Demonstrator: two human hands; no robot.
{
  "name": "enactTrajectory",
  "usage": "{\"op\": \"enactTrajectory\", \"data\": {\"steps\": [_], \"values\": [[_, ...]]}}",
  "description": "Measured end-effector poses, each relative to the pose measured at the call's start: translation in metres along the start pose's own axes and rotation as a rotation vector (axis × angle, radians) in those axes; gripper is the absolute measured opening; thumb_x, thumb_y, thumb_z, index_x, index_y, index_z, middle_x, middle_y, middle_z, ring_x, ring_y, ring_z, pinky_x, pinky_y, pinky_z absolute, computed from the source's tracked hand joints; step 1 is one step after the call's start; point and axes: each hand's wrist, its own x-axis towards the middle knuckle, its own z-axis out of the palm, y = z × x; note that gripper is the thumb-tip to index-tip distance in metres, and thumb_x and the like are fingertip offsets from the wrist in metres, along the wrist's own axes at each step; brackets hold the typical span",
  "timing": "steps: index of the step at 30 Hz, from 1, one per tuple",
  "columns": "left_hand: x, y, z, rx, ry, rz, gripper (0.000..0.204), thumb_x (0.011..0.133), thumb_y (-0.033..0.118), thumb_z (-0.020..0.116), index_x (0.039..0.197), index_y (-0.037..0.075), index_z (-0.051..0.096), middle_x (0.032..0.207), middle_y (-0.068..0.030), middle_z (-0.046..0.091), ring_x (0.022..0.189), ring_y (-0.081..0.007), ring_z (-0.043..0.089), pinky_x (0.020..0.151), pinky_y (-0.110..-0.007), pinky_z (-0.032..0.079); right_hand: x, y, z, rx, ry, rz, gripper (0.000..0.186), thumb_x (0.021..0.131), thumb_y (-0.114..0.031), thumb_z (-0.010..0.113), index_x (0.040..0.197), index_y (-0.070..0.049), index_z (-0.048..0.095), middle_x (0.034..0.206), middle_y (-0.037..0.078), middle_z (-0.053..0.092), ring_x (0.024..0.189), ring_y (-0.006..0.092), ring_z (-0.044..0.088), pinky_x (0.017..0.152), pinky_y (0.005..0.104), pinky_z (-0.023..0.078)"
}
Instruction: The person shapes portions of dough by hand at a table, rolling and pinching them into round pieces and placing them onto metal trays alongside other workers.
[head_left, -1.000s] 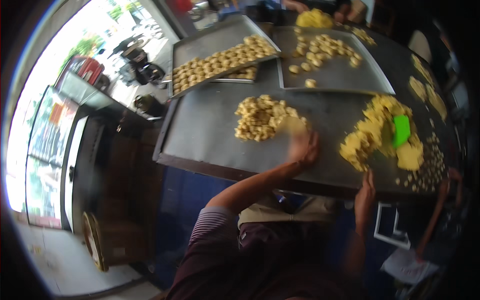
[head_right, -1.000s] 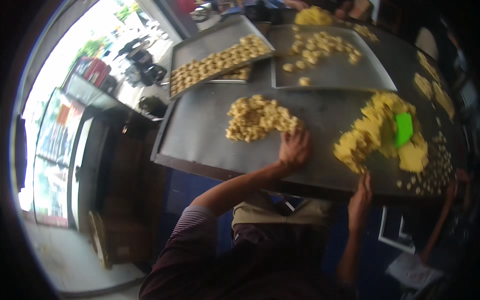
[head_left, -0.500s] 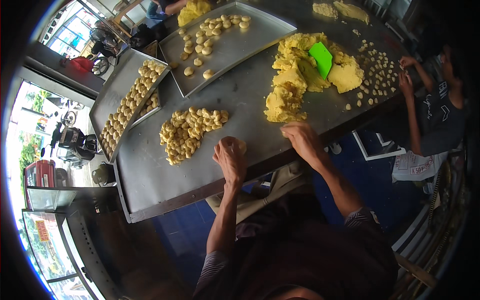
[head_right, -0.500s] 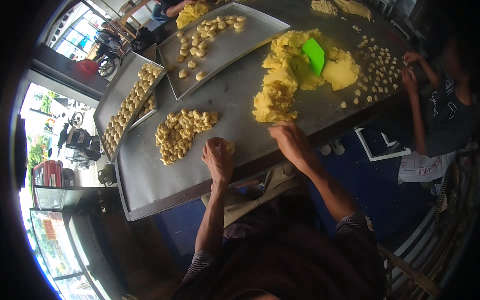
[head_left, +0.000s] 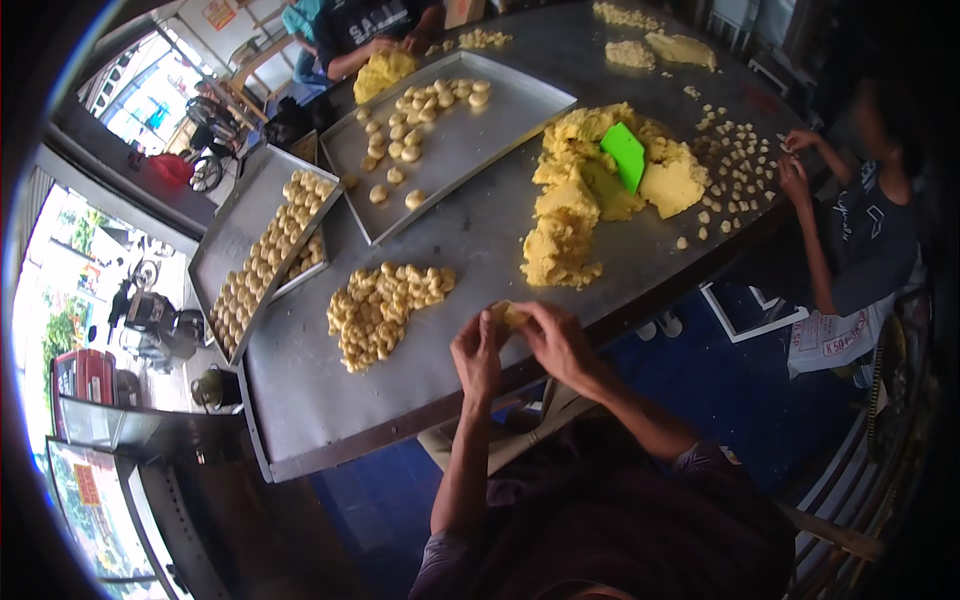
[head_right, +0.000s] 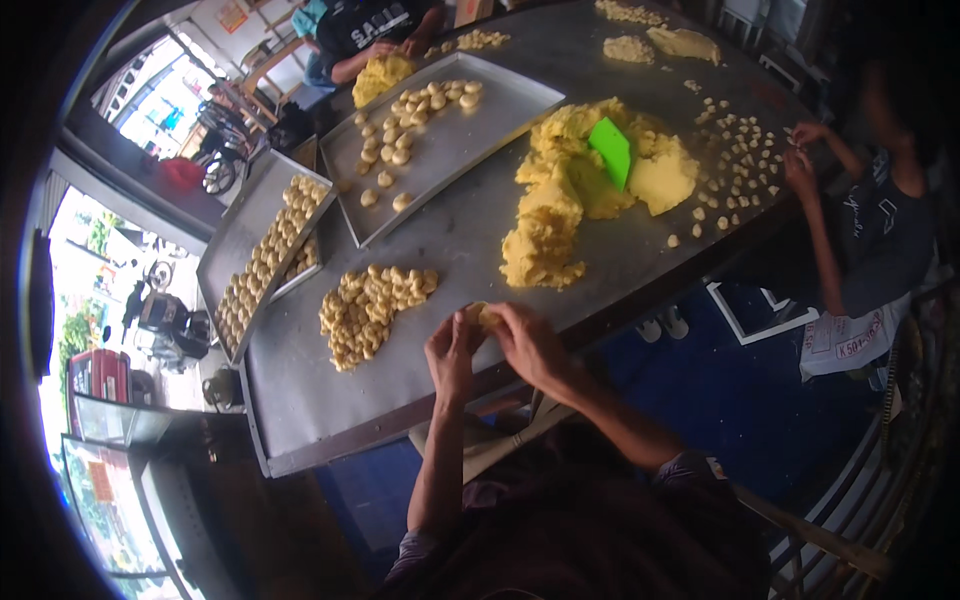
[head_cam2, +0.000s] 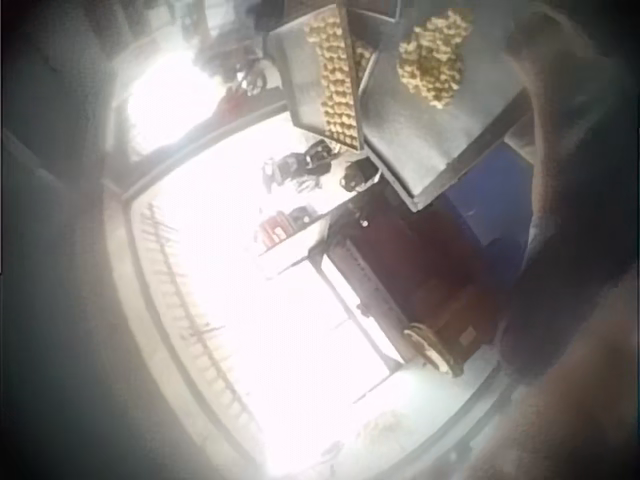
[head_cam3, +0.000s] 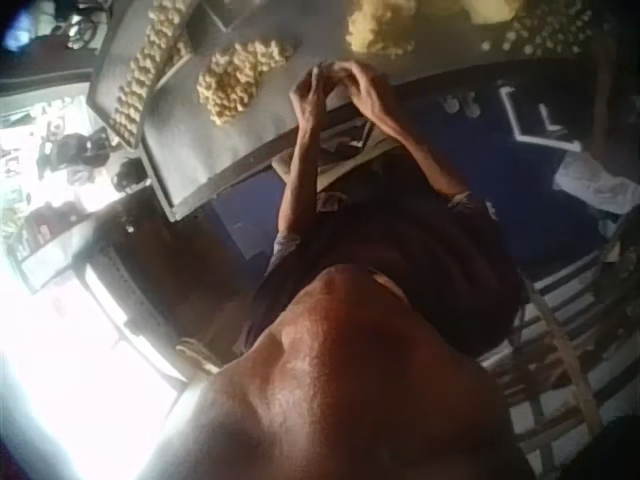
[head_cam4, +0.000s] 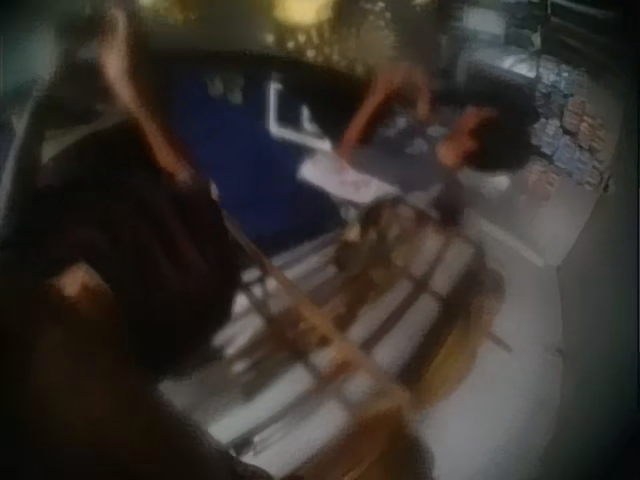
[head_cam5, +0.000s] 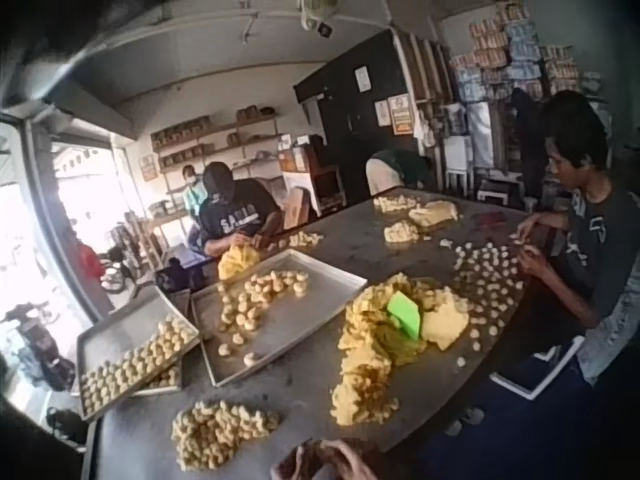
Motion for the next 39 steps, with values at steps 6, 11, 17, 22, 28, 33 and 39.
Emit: {"op": "enactTrajectory", "data": {"steps": [6, 11, 17, 22, 28, 33, 39], "values": [[0.007, 0.032, 0.012, 0.449, -0.103, -0.008, 0.024, 0.095, 0.019, 0.061, 0.106, -0.001, 0.064, 0.089, -0.0193, 0.073, 0.081, -0.0282, 0.073, 0.066, -0.038, 0.057, 0.016, -0.003, -0.014, 0.084, 0.003, -0.047, 0.017, 0.085, 0.000, 0.066, 0.100, -0.002, 0.071, 0.103, 0.015, 0.070, 0.094, 0.0328, 0.066, 0.079, 0.0392, 0.051], [0.024, -0.010, -0.017, 0.878, -0.104, 0.343, 0.022, 0.081, 0.017, 0.069, 0.097, 0.002, 0.065, 0.083, -0.0232, 0.067, 0.084, -0.0429, 0.065, 0.065, -0.045, 0.054, 0.016, 0.000, 0.014, 0.079, -0.114, -0.178, 0.023, 0.082, -0.003, 0.069, 0.104, -0.005, 0.074, 0.108, 0.012, 0.070, 0.096, 0.0289, 0.066, 0.088, 0.0358, 0.050], [0.011, 0.005, -0.001, 0.875, -0.168, 0.286, 0.024, 0.083, 0.017, 0.067, 0.102, 0.004, 0.062, 0.091, -0.0236, 0.068, 0.090, -0.0430, 0.065, 0.074, -0.047, 0.054, 0.009, -0.007, 0.010, -0.142, -0.172, -0.114, 0.010, 0.083, -0.003, 0.061, 0.092, -0.001, 0.066, 0.093, 0.016, 0.064, 0.090, 0.0361, 0.062, 0.080, 0.0414, 0.051], [0.016, -0.003, -0.014, 0.905, -0.266, 0.327, 0.023, 0.082, 0.017, 0.069, 0.098, 0.003, 0.064, 0.089, -0.0206, 0.069, 0.085, -0.0410, 0.066, 0.072, -0.044, 0.053, 0.025, -0.006, 0.008, -0.008, -0.248, 0.004, 0.025, 0.074, -0.005, 0.074, 0.094, 0.000, 0.060, 0.090, 0.013, 0.061, 0.082, 0.0282, 0.063, 0.072, 0.0376, 0.051], [0.013, 0.000, -0.009, 0.780, -0.218, 0.332, 0.023, 0.080, 0.018, 0.074, 0.095, 0.002, 0.066, 0.086, -0.0166, 0.070, 0.080, -0.0297, 0.069, 0.072, -0.038, 0.052, 0.051, 0.020, 0.003, -0.065, -0.350, 0.000, 0.036, 0.071, -0.009, 0.076, 0.099, -0.002, 0.054, 0.092, 0.014, 0.058, 0.087, 0.0299, 0.059, 0.074, 0.0400, 0.049], [0.018, -0.005, -0.011, 0.718, -0.104, 0.343, 0.032, 0.095, 0.032, 0.061, 0.095, 0.000, 0.066, 0.076, -0.0109, 0.066, 0.066, -0.0193, 0.061, 0.063, -0.034, 0.048, 0.063, 0.031, 0.005, -0.394, -0.136, -0.326, 0.048, 0.083, -0.003, 0.063, 0.130, -0.004, 0.055, 0.129, 0.020, 0.055, 0.126, 0.0342, 0.049, 0.104, 0.0411, 0.042], [0.027, -0.011, -0.028, 0.534, -0.097, 0.188, 0.051, 0.103, 0.045, 0.044, 0.083, 0.002, 0.063, 0.061, 0.0011, 0.051, 0.057, -0.0075, 0.045, 0.052, -0.026, 0.037, 0.060, 0.061, -0.019, -0.732, -0.119, -0.405, 0.035, 0.082, -0.010, 0.065, 0.117, -0.004, 0.063, 0.122, 0.011, 0.053, 0.122, 0.0325, 0.047, 0.104, 0.0399, 0.041]]}}
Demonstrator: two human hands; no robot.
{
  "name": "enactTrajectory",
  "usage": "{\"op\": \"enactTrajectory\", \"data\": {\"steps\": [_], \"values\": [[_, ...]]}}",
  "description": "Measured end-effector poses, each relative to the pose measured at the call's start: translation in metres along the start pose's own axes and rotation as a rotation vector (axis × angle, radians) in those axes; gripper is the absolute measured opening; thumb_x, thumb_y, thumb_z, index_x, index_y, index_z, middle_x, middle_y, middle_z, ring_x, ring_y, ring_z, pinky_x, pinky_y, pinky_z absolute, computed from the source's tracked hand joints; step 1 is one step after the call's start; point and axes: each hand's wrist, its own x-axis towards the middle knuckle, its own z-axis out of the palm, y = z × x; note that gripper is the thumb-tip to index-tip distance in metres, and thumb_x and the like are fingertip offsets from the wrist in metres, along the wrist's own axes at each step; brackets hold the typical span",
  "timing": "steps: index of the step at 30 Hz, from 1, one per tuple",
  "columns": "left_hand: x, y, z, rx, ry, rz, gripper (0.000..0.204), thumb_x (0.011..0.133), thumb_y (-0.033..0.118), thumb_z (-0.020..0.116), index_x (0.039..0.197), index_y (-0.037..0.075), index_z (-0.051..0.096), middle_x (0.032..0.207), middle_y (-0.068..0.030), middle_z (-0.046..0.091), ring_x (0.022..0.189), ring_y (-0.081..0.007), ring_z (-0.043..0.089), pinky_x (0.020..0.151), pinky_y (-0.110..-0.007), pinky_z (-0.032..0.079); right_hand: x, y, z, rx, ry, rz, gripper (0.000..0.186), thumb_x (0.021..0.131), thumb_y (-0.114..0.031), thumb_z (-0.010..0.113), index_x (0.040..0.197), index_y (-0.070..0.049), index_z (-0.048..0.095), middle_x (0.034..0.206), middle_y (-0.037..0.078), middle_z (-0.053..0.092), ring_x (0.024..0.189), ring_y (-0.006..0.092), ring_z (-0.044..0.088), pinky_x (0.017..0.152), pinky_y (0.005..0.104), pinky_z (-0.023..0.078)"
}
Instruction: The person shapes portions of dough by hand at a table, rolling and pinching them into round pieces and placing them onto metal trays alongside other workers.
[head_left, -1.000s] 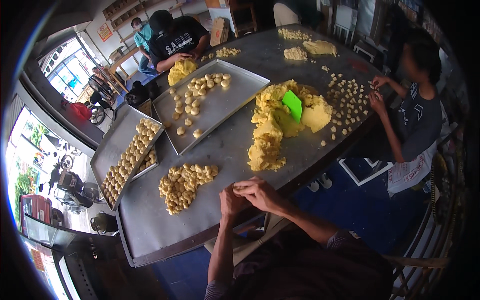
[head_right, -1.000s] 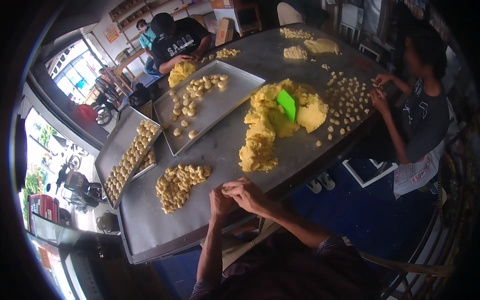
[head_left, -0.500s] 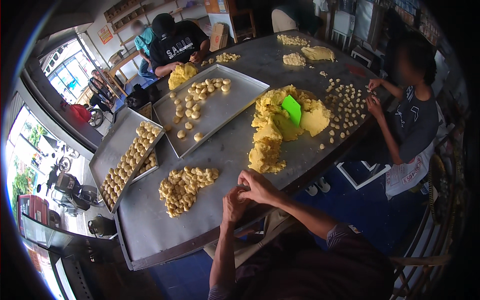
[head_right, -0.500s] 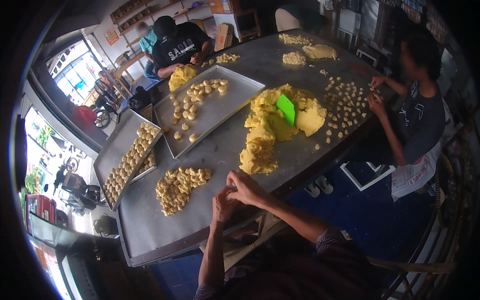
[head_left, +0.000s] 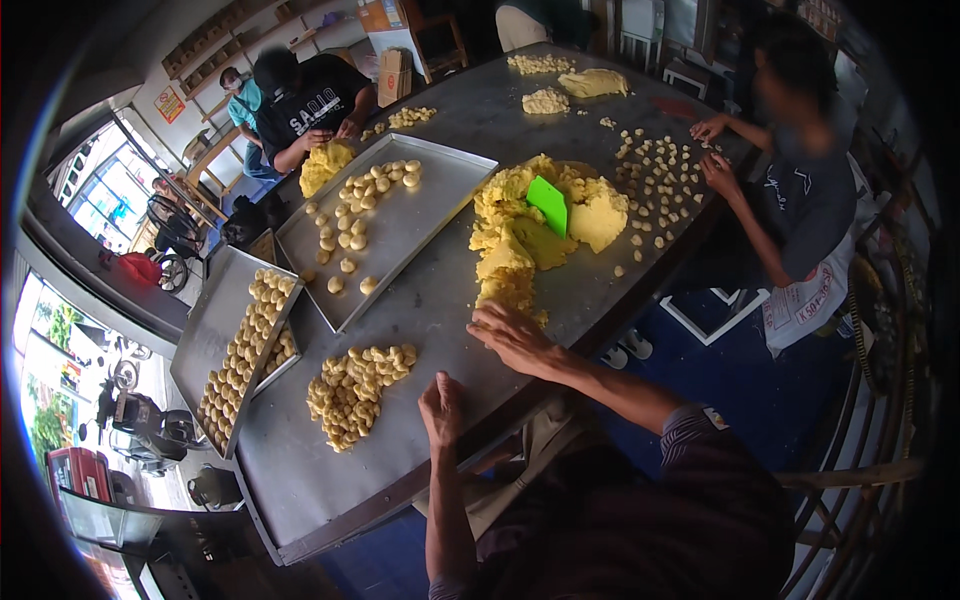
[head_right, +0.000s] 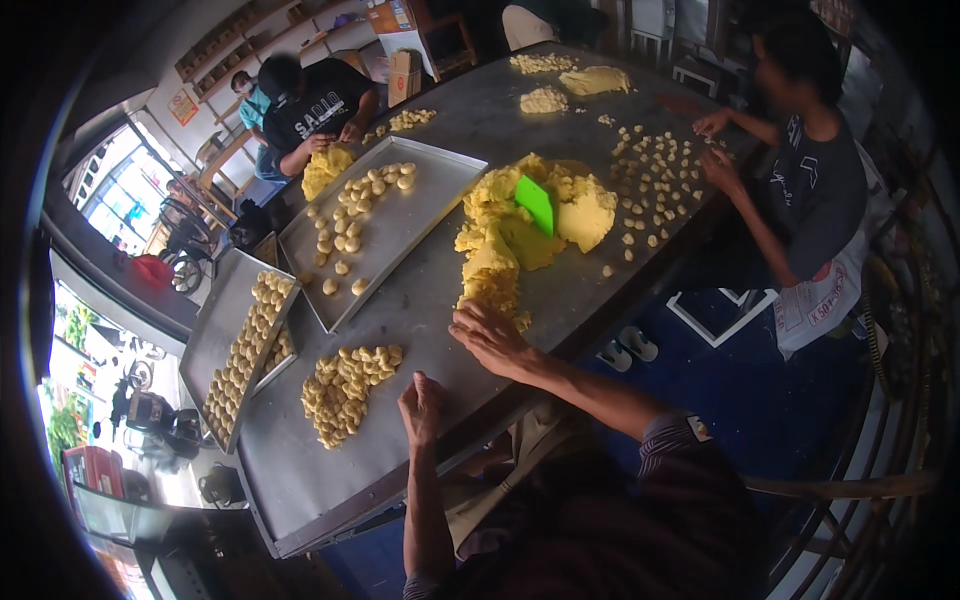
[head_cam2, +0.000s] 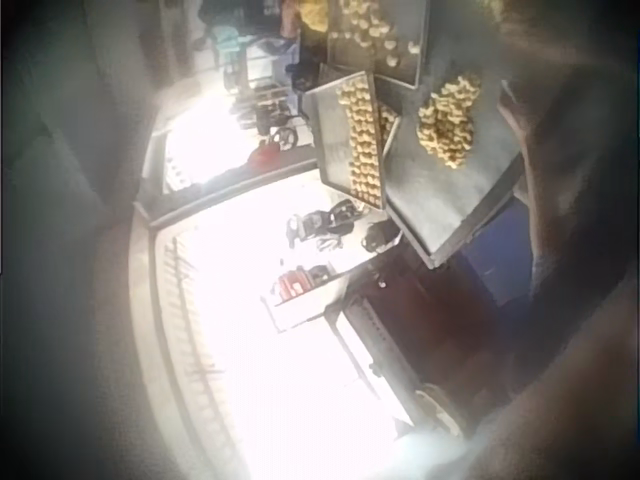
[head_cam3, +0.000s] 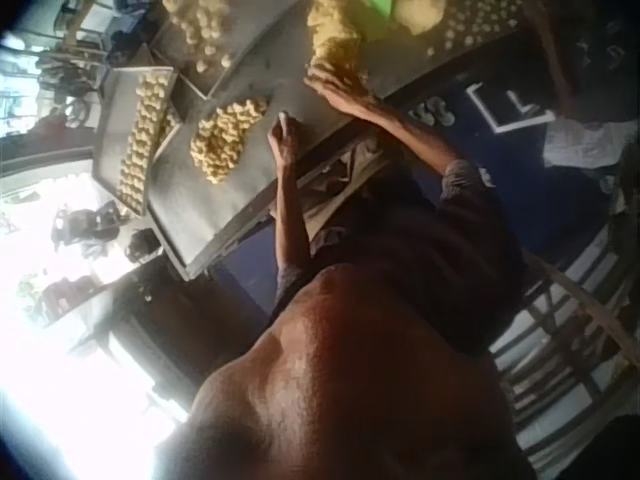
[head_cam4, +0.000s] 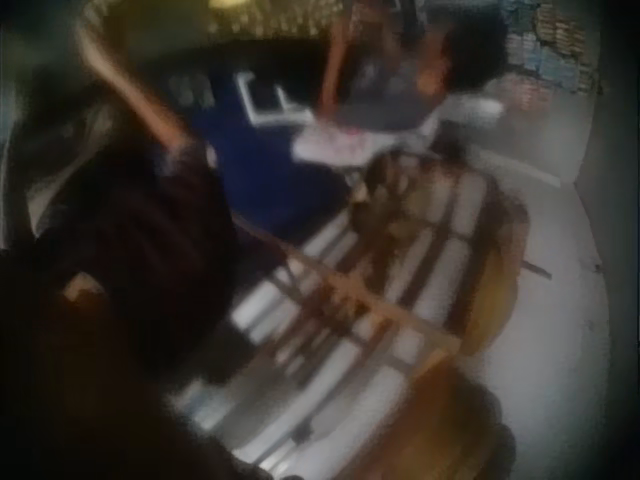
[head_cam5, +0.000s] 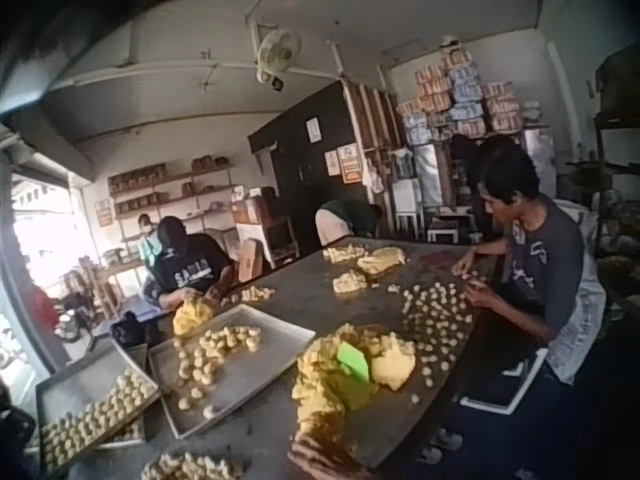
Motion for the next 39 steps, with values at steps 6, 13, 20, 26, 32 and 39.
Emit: {"op": "enactTrajectory", "data": {"steps": [6, 13, 20, 26, 32, 39], "values": [[-0.007, 0.006, -0.014, -0.100, -0.100, 0.112, 0.034, 0.104, 0.034, 0.045, 0.116, 0.002, 0.053, 0.095, -0.0025, 0.052, 0.073, -0.0075, 0.041, 0.065, -0.023, 0.037, -0.035, 0.006, -0.048, 0.234, 0.179, 0.349, 0.036, 0.086, -0.014, 0.070, 0.121, -0.006, 0.063, 0.119, 0.011, 0.051, 0.110, 0.0321, 0.055, 0.088, 0.0396, 0.050], [-0.005, 0.012, -0.003, 0.406, -0.132, 0.479, 0.014, 0.097, 0.014, 0.052, 0.104, 0.003, 0.057, 0.095, -0.0143, 0.053, 0.088, -0.0319, 0.051, 0.086, -0.038, 0.042, -0.066, 0.016, -0.023, 0.336, 0.298, 0.550, 0.038, 0.082, -0.010, 0.074, 0.119, -0.003, 0.065, 0.110, 0.016, 0.054, 0.102, 0.0344, 0.058, 0.086, 0.0411, 0.049], [0.005, 0.019, -0.004, 0.496, -0.053, 0.336, 0.017, 0.095, 0.015, 0.053, 0.106, 0.002, 0.055, 0.107, -0.0150, 0.064, 0.102, -0.0323, 0.057, 0.094, -0.044, 0.039, -0.065, 0.015, -0.013, 0.365, 0.339, 0.518, 0.047, 0.082, -0.003, 0.073, 0.127, -0.008, 0.060, 0.118, 0.016, 0.051, 0.107, 0.0316, 0.057, 0.086, 0.0405, 0.050], [0.017, 0.024, -0.013, 0.421, 0.042, 0.145, 0.015, 0.097, 0.019, 0.051, 0.095, 0.005, 0.055, 0.105, -0.0110, 0.068, 0.101, -0.0319, 0.058, 0.089, -0.044, 0.040, -0.048, 0.017, -0.021, 0.514, 0.430, 0.716, 0.060, 0.083, -0.011, 0.074, 0.136, -0.001, 0.048, 0.126, 0.023, 0.052, 0.112, 0.0367, 0.057, 0.090, 0.0421, 0.051], [0.066, 0.031, 0.012, 0.864, 0.165, 0.368, 0.016, 0.097, 0.022, 0.052, 0.094, 0.007, 0.055, 0.095, -0.0097, 0.061, 0.096, -0.0312, 0.052, 0.088, -0.047, 0.035, -0.043, 0.027, -0.018, 0.311, 0.309, 0.645, 0.060, 0.085, -0.012, 0.073, 0.138, -0.002, 0.048, 0.125, 0.024, 0.058, 0.111, 0.0347, 0.060, 0.091, 0.0412, 0.050], [0.025, 0.024, -0.016, 0.791, -0.042, 0.438, 0.023, 0.094, 0.017, 0.056, 0.113, 0.006, 0.061, 0.108, -0.0124, 0.060, 0.104, -0.0317, 0.053, 0.093, -0.046, 0.039, -0.055, 0.022, -0.036, 0.457, 0.210, 0.693, 0.058, 0.087, -0.012, 0.068, 0.138, 0.004, 0.045, 0.131, 0.028, 0.054, 0.119, 0.0437, 0.053, 0.098, 0.0425, 0.046]]}}
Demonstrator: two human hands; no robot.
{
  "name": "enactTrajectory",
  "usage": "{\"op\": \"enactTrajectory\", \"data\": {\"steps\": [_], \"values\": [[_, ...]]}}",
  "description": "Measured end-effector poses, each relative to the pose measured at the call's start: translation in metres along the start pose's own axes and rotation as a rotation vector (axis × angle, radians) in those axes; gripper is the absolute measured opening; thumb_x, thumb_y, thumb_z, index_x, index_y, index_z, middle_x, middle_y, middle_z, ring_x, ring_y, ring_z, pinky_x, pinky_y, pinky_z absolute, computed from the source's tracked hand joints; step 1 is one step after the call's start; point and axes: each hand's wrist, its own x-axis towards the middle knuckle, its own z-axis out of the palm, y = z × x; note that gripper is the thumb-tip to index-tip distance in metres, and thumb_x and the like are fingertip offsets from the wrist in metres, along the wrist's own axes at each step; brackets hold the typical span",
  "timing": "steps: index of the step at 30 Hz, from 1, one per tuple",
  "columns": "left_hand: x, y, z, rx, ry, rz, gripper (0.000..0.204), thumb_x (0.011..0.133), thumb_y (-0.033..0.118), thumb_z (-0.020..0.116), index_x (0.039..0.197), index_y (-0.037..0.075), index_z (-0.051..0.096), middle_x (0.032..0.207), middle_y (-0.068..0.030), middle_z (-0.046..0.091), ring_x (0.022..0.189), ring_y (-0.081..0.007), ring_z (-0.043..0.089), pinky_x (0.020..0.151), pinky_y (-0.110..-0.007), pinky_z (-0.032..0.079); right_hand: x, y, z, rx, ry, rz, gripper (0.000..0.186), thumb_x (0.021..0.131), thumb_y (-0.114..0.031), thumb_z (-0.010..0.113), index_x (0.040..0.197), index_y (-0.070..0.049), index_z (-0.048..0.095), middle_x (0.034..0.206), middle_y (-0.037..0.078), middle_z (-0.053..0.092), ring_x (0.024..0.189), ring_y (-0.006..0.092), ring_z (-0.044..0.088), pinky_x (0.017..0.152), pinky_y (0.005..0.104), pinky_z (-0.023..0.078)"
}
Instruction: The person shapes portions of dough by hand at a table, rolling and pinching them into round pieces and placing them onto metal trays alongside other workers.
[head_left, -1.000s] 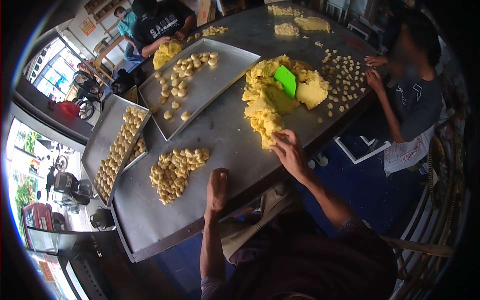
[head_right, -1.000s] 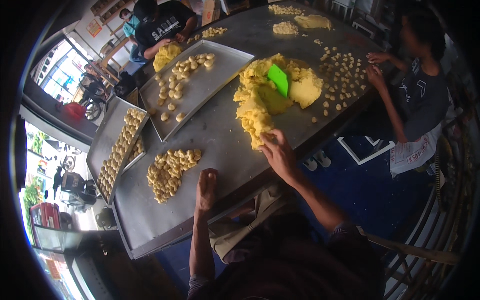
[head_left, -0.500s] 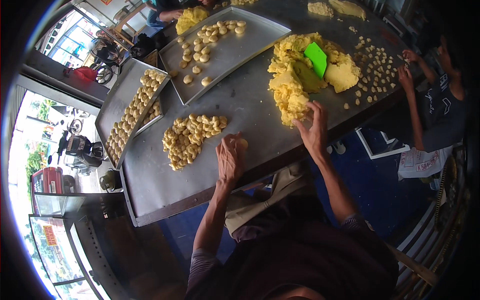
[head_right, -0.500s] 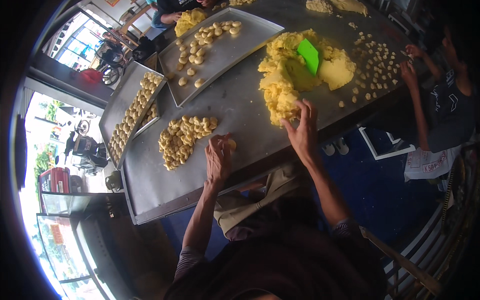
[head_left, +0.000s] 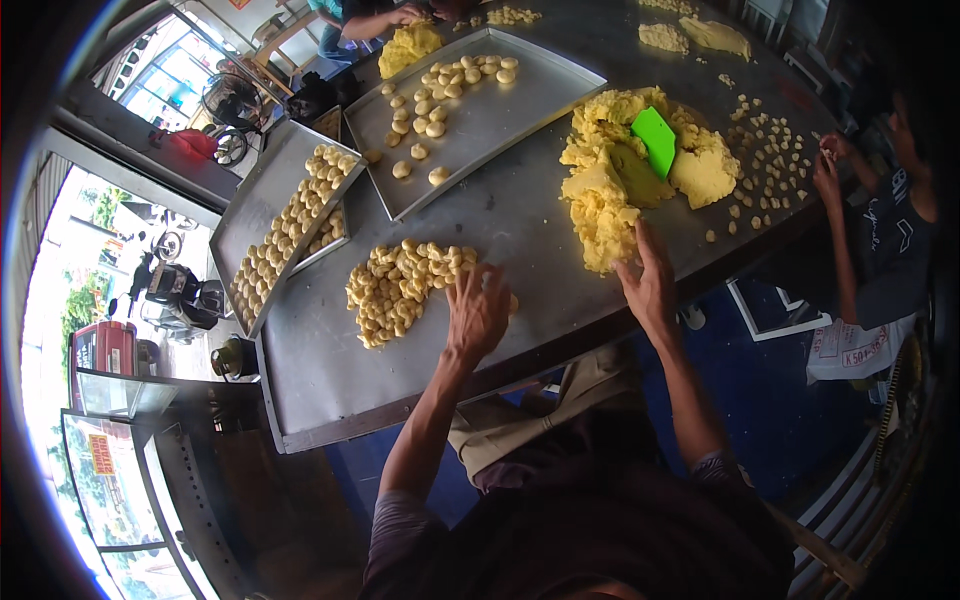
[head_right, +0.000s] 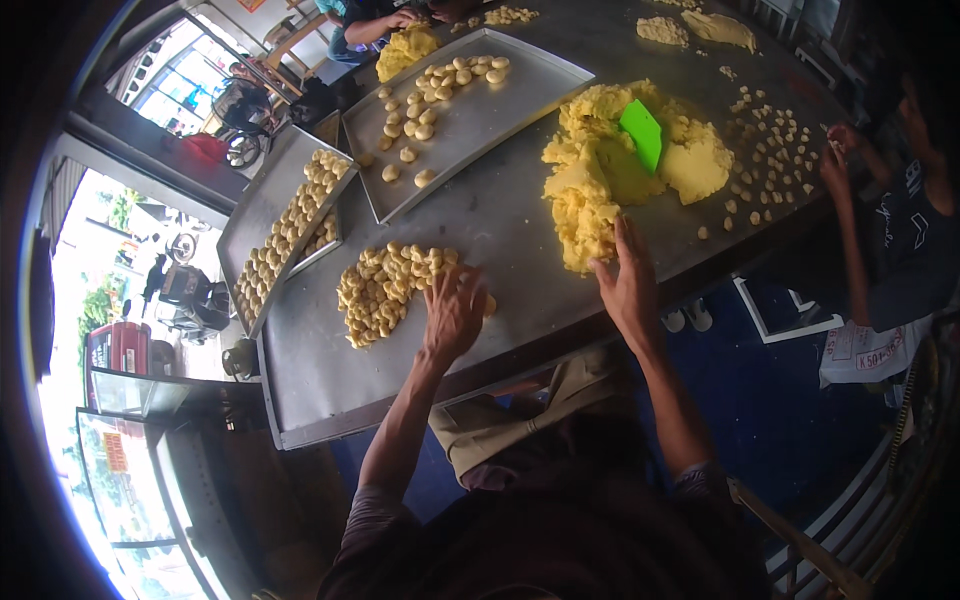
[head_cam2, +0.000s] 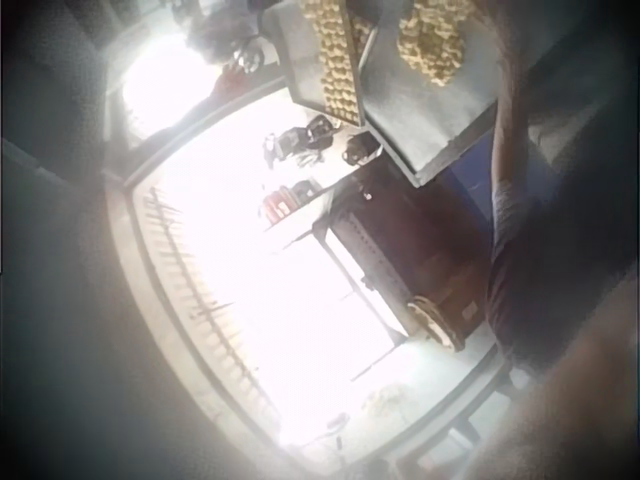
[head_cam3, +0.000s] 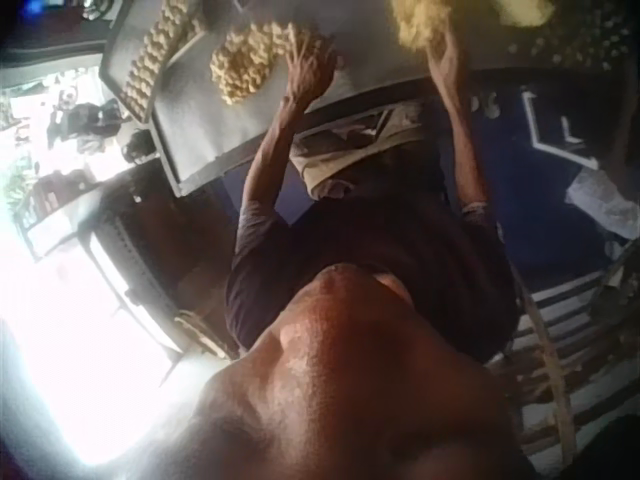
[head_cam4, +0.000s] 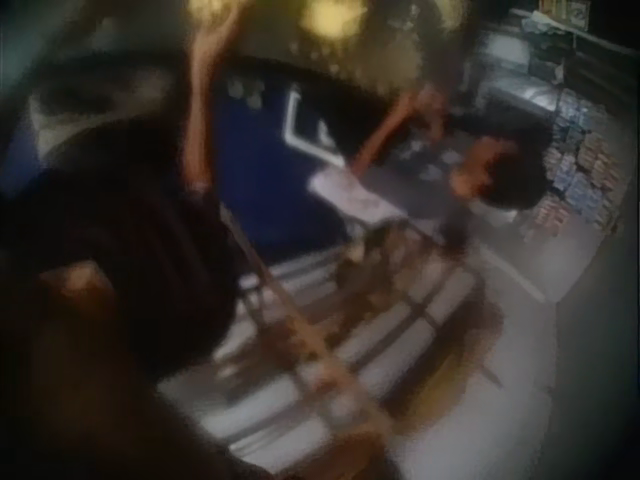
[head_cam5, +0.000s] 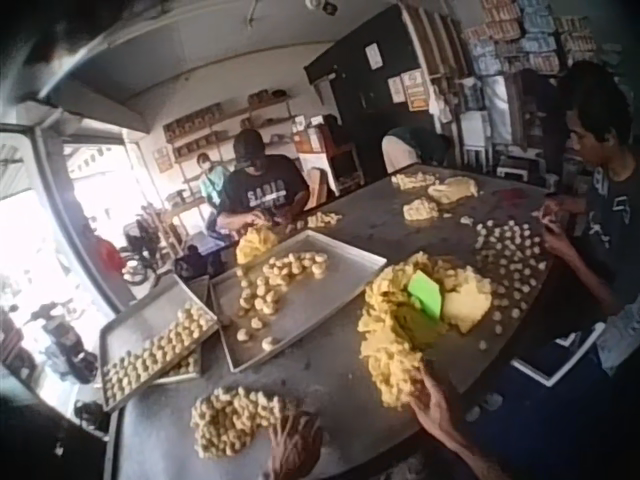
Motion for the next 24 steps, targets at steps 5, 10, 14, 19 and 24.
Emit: {"op": "enactTrajectory", "data": {"steps": [5, 10, 14, 19, 24], "values": [[0.000, 0.002, -0.052, -0.319, -0.083, -0.376, 0.037, 0.086, 0.001, 0.060, 0.123, 0.007, 0.060, 0.125, -0.0159, 0.057, 0.111, -0.0310, 0.053, 0.095, -0.042, 0.047, 0.001, -0.002, 0.010, -0.201, 0.048, -0.105, 0.059, 0.084, -0.012, 0.071, 0.136, 0.005, 0.047, 0.125, 0.026, 0.057, 0.114, 0.0426, 0.056, 0.097, 0.0426, 0.046], [0.044, -0.061, -0.065, 0.114, 0.169, 0.054, 0.043, 0.084, -0.004, 0.051, 0.125, 0.005, 0.061, 0.134, -0.0104, 0.057, 0.110, -0.0299, 0.052, 0.100, -0.042, 0.041, 0.008, -0.005, 0.004, -0.277, -0.012, -0.147, 0.043, 0.082, -0.008, 0.070, 0.120, 0.007, 0.057, 0.109, 0.024, 0.062, 0.101, 0.0427, 0.059, 0.087, 0.0455, 0.049], [0.031, -0.083, -0.037, 0.142, -0.030, 0.140, 0.034, 0.085, 0.003, 0.057, 0.116, 0.015, 0.063, 0.121, -0.0025, 0.062, 0.112, -0.0279, 0.048, 0.095, -0.047, 0.035, 0.010, 0.008, -0.008, -0.195, -0.112, -0.114, 0.031, 0.082, -0.003, 0.067, 0.111, 0.005, 0.062, 0.106, 0.022, 0.062, 0.097, 0.0409, 0.059, 0.084, 0.0461, 0.050], [0.014, -0.074, -0.046, 0.122, 0.017, 0.157, 0.019, 0.086, 0.014, 0.063, 0.105, 0.010, 0.063, 0.108, -0.0100, 0.060, 0.110, -0.0302, 0.052, 0.092, -0.047, 0.039, -0.009, 0.002, -0.016, -0.313, -0.091, -0.303, 0.037, 0.084, -0.001, 0.064, 0.121, 0.003, 0.059, 0.115, 0.020, 0.060, 0.102, 0.0402, 0.059, 0.086, 0.0455, 0.049], [0.018, -0.081, -0.049, -0.246, 0.136, -0.218, 0.023, 0.090, 0.025, 0.064, 0.094, 0.003, 0.062, 0.101, -0.0150, 0.063, 0.081, -0.0273, 0.063, 0.072, -0.040, 0.049, -0.009, 0.030, -0.030, -0.084, -0.047, -0.102, 0.038, 0.088, -0.004, 0.064, 0.125, -0.001, 0.058, 0.119, 0.019, 0.059, 0.110, 0.0393, 0.058, 0.090, 0.0443, 0.049]]}}
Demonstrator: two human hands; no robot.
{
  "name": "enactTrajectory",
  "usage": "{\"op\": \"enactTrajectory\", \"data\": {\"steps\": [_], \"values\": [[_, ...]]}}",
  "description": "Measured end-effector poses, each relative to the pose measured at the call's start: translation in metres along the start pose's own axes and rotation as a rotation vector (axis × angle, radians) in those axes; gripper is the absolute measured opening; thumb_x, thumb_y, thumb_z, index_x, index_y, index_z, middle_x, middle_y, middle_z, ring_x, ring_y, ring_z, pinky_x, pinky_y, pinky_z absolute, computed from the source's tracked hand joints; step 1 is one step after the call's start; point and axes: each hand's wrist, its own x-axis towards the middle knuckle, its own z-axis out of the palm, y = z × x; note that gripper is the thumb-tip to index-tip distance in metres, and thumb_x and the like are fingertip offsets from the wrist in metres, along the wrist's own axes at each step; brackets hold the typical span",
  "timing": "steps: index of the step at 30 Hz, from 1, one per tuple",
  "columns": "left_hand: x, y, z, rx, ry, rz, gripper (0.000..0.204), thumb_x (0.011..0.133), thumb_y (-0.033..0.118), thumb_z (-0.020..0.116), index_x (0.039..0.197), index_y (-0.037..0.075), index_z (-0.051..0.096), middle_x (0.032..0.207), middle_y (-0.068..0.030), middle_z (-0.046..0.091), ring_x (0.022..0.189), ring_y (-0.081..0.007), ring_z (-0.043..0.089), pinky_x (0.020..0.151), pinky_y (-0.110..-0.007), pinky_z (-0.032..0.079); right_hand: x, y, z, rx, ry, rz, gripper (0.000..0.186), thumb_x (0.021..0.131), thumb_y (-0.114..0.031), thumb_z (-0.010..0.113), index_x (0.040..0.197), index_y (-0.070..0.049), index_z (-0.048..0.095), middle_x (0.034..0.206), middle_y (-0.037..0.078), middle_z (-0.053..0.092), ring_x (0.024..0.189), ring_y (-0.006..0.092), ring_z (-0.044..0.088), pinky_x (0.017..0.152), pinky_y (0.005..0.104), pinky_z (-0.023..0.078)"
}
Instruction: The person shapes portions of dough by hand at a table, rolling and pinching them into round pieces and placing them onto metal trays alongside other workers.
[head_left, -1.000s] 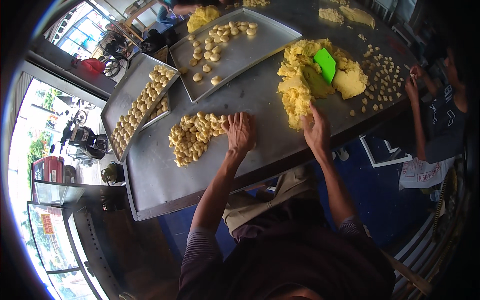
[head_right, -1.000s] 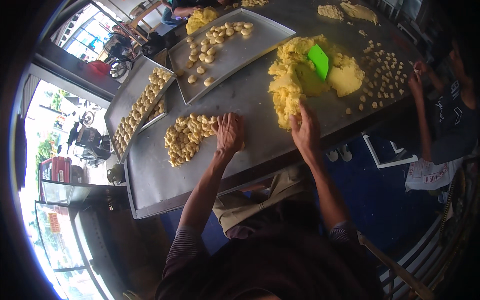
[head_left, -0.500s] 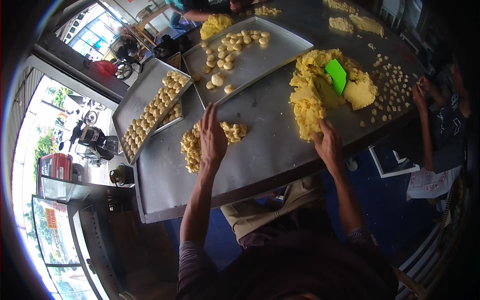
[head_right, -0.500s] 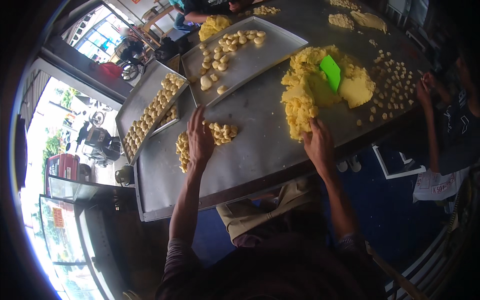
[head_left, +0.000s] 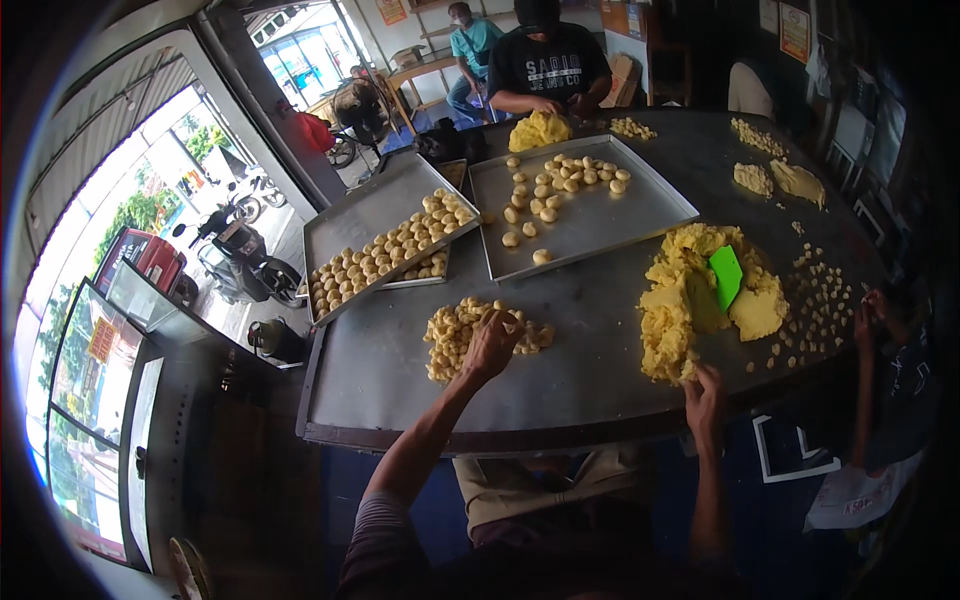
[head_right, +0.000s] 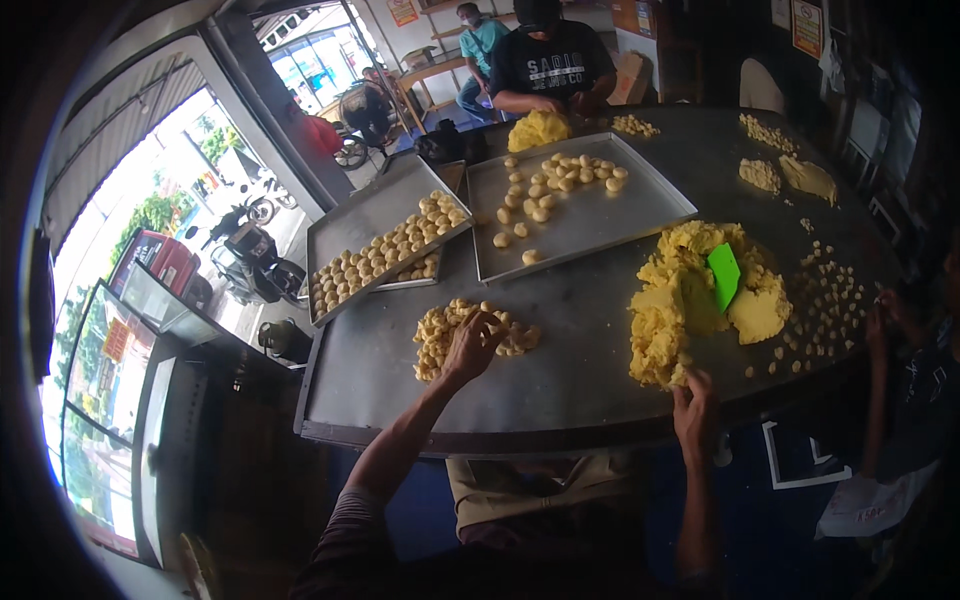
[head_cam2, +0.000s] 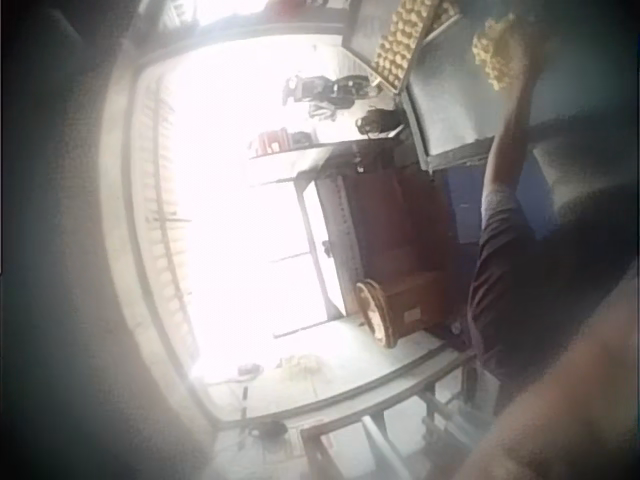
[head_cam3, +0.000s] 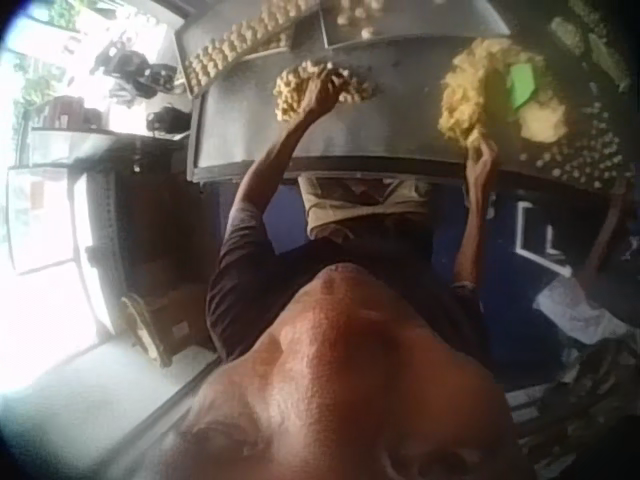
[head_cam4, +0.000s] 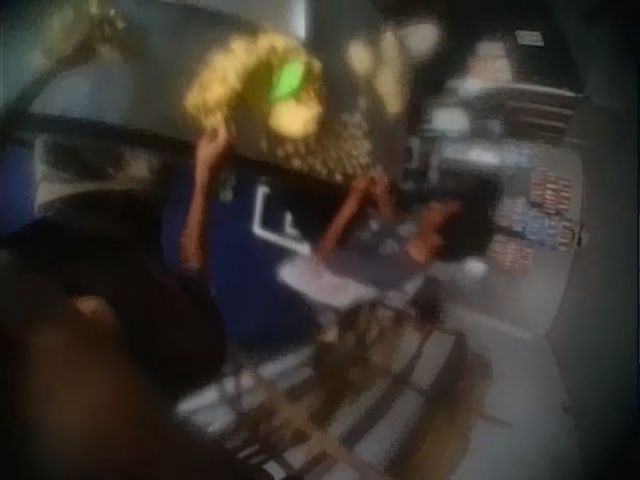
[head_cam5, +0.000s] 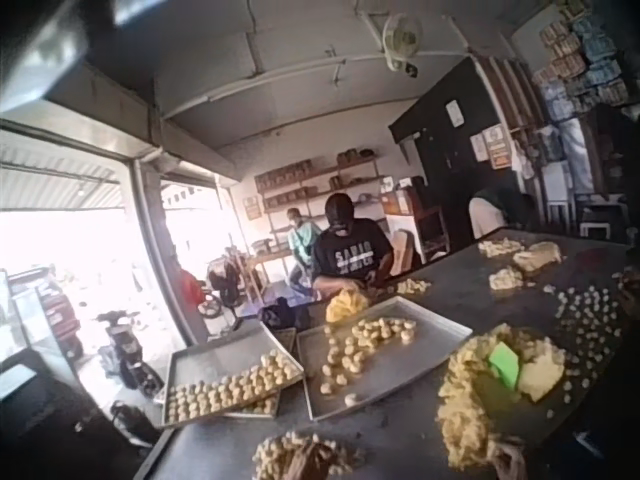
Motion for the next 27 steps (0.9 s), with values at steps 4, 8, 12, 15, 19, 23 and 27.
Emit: {"op": "enactTrajectory", "data": {"steps": [4, 8, 12, 15, 19, 23, 27], "values": [[0.003, -0.017, -0.012, -0.400, 0.217, -0.327, 0.030, 0.094, 0.029, 0.060, 0.100, 0.000, 0.067, 0.081, -0.0132, 0.070, 0.079, -0.0198, 0.068, 0.073, -0.035, 0.050, 0.012, 0.012, 0.015, -0.147, 0.012, 0.022, 0.035, 0.088, -0.006, 0.067, 0.121, -0.002, 0.057, 0.126, 0.020, 0.053, 0.114, 0.0385, 0.056, 0.091, 0.0443, 0.049], [-0.014, 0.021, -0.011, -0.042, -0.046, -0.167, 0.024, 0.091, 0.027, 0.066, 0.102, 0.007, 0.070, 0.086, -0.0087, 0.072, 0.076, -0.0203, 0.068, 0.070, -0.032, 0.053, 0.014, 0.013, 0.017, -0.175, 0.034, 0.004, 0.044, 0.084, -0.005, 0.070, 0.124, -0.003, 0.052, 0.128, 0.021, 0.049, 0.121, 0.0407, 0.050, 0.095, 0.0453, 0.045], [-0.075, 0.045, 0.028, 0.454, -0.050, 0.389, 0.020, 0.088, 0.023, 0.064, 0.105, 0.014, 0.071, 0.103, -0.0067, 0.069, 0.106, -0.0276, 0.061, 0.084, -0.044, 0.050, 0.033, 0.035, 0.019, 0.020, -0.079, 0.049, 0.054, 0.083, -0.003, 0.071, 0.129, -0.005, 0.044, 0.131, 0.020, 0.048, 0.126, 0.0384, 0.047, 0.100, 0.0442, 0.042], [-0.069, 0.089, 0.027, 0.529, -0.485, 0.219, 0.023, 0.091, 0.025, 0.059, 0.106, 0.010, 0.067, 0.115, -0.0085, 0.064, 0.117, -0.0308, 0.053, 0.092, -0.048, 0.044, 0.038, 0.039, 0.018, 0.100, -0.085, 0.143, 0.054, 0.085, -0.007, 0.070, 0.132, -0.005, 0.044, 0.127, 0.020, 0.051, 0.122, 0.0359, 0.051, 0.099, 0.0433, 0.042], [-0.024, 0.065, 0.055, 0.416, -0.065, 0.245, 0.034, 0.093, 0.029, 0.053, 0.114, 0.003, 0.061, 0.127, -0.0154, 0.056, 0.128, -0.0342, 0.044, 0.108, -0.054, 0.031, 0.043, 0.007, 0.019, -0.082, -0.139, 0.245, 0.044, 0.091, -0.010, 0.063, 0.132, -0.001, 0.050, 0.123, 0.023, 0.058, 0.116, 0.0367, 0.056, 0.094, 0.0421, 0.046], [-0.014, 0.009, 0.107, 0.455, 0.073, 0.418, 0.048, 0.088, 0.034, 0.052, 0.120, -0.003, 0.053, 0.137, -0.0215, 0.044, 0.137, -0.0353, 0.034, 0.116, -0.064, 0.009, 0.031, -0.015, 0.022, -0.198, -0.145, 0.237, 0.034, 0.096, -0.011, 0.056, 0.127, 0.003, 0.057, 0.118, 0.026, 0.061, 0.112, 0.0385, 0.060, 0.091, 0.0428, 0.049], [-0.008, 0.038, 0.089, 0.453, -0.102, 0.414, 0.058, 0.082, 0.039, 0.057, 0.117, -0.007, 0.053, 0.139, -0.0224, 0.043, 0.139, -0.0364, 0.031, 0.116, -0.065, 0.007, -0.013, -0.016, 0.035, -0.421, -0.035, 0.016, 0.039, 0.097, -0.004, 0.050, 0.135, 0.002, 0.050, 0.133, 0.028, 0.050, 0.122, 0.0443, 0.050, 0.100, 0.0471, 0.045]]}}
